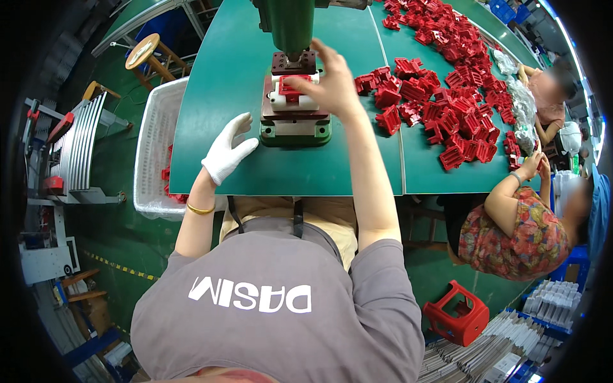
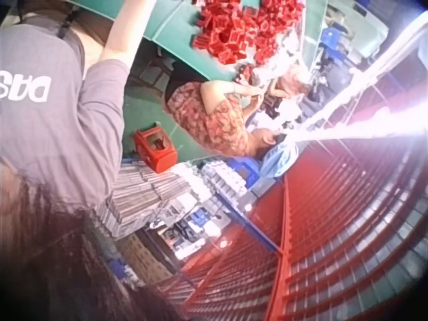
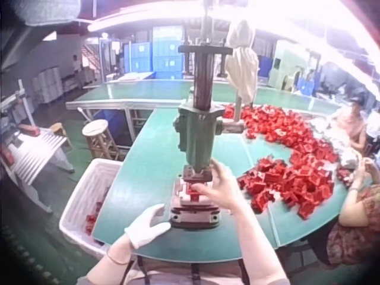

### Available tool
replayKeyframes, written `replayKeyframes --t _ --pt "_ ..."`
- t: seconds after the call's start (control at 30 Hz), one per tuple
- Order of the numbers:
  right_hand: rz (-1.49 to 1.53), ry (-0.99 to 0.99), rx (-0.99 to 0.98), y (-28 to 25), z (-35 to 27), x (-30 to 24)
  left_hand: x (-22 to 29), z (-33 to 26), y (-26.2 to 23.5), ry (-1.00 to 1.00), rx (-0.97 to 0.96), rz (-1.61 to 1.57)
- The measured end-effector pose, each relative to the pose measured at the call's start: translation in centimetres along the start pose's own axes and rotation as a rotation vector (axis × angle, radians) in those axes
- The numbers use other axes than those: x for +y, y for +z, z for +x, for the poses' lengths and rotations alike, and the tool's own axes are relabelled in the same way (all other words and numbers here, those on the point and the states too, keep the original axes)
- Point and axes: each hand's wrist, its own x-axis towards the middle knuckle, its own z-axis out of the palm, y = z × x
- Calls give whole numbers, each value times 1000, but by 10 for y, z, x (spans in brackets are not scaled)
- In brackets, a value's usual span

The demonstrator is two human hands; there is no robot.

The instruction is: Using a manual press to assemble small white pins into red plastic housings.

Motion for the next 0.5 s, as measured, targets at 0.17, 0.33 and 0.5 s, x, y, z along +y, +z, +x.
replayKeyframes --t 0.17,0.33,0.5 --pt "145 -300 540 -90 85 -18 -6 -16 -16 38 76 11" --pt "-496 -776 820 -197 249 12 3 -21 -12 33 49 26" --pt "-55 -719 740 -241 287 102 4 -33 2 32 -6 17"
